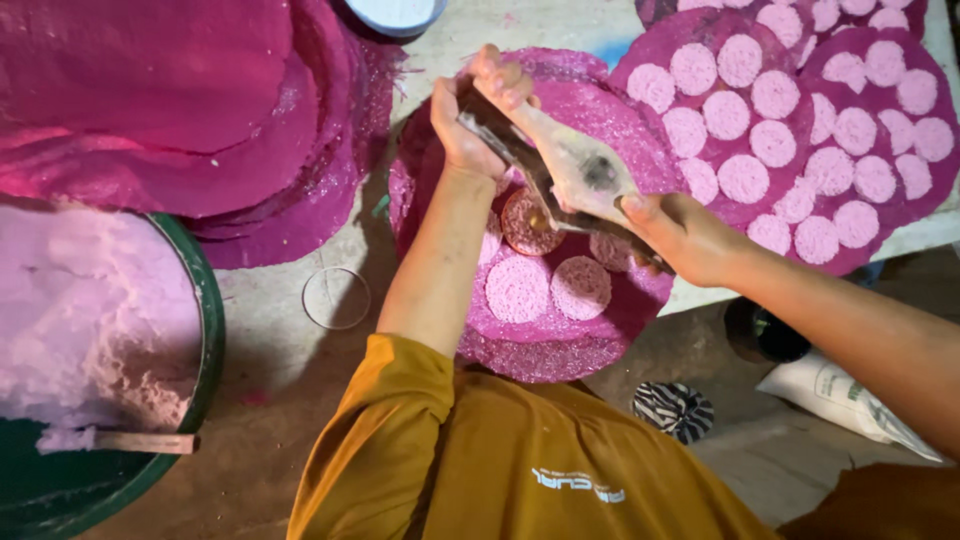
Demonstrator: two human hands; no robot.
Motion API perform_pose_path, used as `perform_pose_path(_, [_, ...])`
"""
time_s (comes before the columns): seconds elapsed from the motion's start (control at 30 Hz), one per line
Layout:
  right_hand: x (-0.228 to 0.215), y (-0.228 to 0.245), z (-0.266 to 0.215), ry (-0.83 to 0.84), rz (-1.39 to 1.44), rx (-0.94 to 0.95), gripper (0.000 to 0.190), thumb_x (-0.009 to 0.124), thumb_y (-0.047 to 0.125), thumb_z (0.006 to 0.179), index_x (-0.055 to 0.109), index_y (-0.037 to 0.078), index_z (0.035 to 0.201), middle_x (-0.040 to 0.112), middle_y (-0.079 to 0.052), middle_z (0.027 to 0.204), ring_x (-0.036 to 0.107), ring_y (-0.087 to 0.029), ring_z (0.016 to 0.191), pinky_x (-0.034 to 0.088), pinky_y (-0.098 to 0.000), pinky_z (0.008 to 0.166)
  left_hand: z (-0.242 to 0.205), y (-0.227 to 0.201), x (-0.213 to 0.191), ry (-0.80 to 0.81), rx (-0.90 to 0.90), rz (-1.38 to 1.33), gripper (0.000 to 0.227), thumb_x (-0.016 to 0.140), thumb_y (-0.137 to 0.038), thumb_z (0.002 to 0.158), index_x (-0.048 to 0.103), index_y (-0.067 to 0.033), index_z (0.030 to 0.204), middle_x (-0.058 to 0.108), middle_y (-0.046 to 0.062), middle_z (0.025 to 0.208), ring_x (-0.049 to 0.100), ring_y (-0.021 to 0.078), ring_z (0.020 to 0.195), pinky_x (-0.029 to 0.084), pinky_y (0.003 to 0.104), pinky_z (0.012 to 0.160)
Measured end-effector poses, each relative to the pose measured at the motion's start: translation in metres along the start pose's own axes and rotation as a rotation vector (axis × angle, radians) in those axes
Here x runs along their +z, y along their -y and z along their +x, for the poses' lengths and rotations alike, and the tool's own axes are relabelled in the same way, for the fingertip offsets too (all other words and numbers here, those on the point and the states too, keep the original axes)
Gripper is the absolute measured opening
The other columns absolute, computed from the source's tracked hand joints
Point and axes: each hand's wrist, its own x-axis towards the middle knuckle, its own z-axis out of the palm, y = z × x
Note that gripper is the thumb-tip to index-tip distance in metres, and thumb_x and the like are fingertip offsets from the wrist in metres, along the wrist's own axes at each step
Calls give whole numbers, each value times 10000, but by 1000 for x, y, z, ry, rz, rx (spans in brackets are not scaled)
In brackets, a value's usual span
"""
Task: The person uses a wooden mold tool to create small pink patties from a large mass of pink material in a bowl, then places the finished patties onto a larger circular pink base.
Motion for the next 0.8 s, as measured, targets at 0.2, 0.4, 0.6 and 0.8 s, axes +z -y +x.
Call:
perform_pose_path(0.2, [10,-7,4,-94,75,-299,721,303,714,996,608,61,1012,431,30,647,420,-103,569,374,-289,513,10,-27,24,-207,-203,575,366,368,-383,1052,582,-99,1137,622,67,1010,622,209,980,557,372,921])
perform_pose_path(0.4, [11,-28,-38,-169,430,-547,844,352,827,958,637,38,1042,507,47,624,499,-85,611,458,-277,674,-70,1,79,-316,-569,2000,765,752,-326,804,422,-21,1424,578,179,1360,505,405,1261,533,436,881])
perform_pose_path(0.6, [35,-46,-54,-357,702,-644,797,427,841,962,583,62,891,506,36,634,579,-173,801,479,-365,816,-103,28,100,53,-586,2477,1273,915,-487,650,195,-1,1580,515,235,1402,476,395,1237,411,532,1027])
perform_pose_path(0.8, [42,-62,-74,-442,857,-637,935,508,870,894,487,80,1394,567,-47,1184,535,-177,907,442,-358,757,-81,35,96,8,-816,2410,1254,914,-456,665,195,20,1575,540,223,1345,472,315,1182,390,460,997])
